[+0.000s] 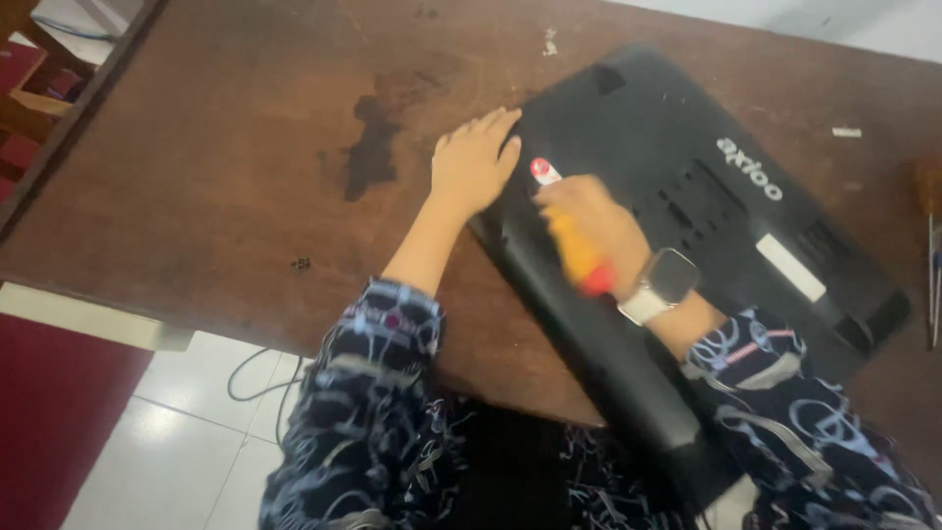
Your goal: Unscrewing and prying open the back cover of a laptop for repair
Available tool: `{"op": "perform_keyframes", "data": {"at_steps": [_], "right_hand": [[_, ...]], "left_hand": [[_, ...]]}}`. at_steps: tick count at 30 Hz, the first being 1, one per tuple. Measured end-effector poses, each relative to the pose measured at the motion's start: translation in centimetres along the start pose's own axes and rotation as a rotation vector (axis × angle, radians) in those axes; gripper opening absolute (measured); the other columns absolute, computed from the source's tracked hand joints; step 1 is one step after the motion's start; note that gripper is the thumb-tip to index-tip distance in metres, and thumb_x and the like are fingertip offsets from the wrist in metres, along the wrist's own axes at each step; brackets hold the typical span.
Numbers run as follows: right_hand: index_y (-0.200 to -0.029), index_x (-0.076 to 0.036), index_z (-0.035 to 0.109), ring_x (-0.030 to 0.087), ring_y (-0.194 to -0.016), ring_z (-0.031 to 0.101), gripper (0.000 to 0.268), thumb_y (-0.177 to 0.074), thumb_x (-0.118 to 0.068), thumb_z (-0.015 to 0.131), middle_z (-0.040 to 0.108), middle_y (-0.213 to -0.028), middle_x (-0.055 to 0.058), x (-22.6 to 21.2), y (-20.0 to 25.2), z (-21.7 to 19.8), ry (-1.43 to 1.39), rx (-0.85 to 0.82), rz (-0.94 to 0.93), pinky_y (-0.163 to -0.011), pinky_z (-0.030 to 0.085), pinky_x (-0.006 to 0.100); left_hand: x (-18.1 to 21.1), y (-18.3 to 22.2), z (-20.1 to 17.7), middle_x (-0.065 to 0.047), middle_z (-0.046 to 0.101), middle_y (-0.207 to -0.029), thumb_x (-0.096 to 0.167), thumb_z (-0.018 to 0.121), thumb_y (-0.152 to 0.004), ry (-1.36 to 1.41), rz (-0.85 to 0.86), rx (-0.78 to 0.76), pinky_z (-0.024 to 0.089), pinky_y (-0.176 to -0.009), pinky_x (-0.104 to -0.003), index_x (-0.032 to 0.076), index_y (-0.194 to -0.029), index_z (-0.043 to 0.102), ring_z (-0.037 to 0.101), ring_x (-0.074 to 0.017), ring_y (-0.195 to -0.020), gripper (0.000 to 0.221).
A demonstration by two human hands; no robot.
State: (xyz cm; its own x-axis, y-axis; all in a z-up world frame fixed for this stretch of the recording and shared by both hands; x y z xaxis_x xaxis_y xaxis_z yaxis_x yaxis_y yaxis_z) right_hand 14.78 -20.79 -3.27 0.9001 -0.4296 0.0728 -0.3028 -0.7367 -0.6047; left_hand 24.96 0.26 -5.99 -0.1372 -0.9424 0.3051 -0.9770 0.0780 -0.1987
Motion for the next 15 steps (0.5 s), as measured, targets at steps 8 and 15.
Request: {"op": "perform_keyframes", "data": {"at_steps": [8,15], "right_hand": [[-0.142,-0.021,0.060,0.028,-0.122,0.064,0.043,-0.102,-0.033,0.055,0.056,-0.145,0.004,-3.7,-0.2,-4.7,-0.335,-0.177,0.268,-0.094,0.054,0.044],[-0.145,-0.003,0.051,0.036,-0.116,0.064,0.048,-0.101,-0.021,0.044,0.056,-0.133,0.019,-5.7,0.9,-0.1,-0.190,-0.220,-0.164,-0.086,0.056,0.041]], "left_hand": [[3.3,11.6,-7.0,-0.004,0.048,-0.159,0.046,0.042,-0.105,0.087,-0.023,0.033,0.037,-0.114,-0.057,0.027,-0.157,0.044,0.052,-0.0385,-0.139,0.056],[2.9,11.8,-6.0,-0.004,0.052,-0.156,0.045,0.044,-0.103,0.074,-0.002,0.157,0.041,-0.110,-0.056,0.025,-0.153,0.050,0.057,-0.0373,-0.135,0.054]]}}
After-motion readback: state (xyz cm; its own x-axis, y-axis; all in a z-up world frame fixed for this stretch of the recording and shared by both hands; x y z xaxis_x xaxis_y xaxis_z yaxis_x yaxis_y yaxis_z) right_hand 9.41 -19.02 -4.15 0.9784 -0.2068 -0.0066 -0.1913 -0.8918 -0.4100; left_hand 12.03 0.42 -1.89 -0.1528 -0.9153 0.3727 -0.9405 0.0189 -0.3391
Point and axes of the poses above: each hand's wrist, its own y-axis away from the middle knuckle, its own z-axis out of the palm, x = y × z, the point moved 2 cm from there along -y, towards the middle knuckle
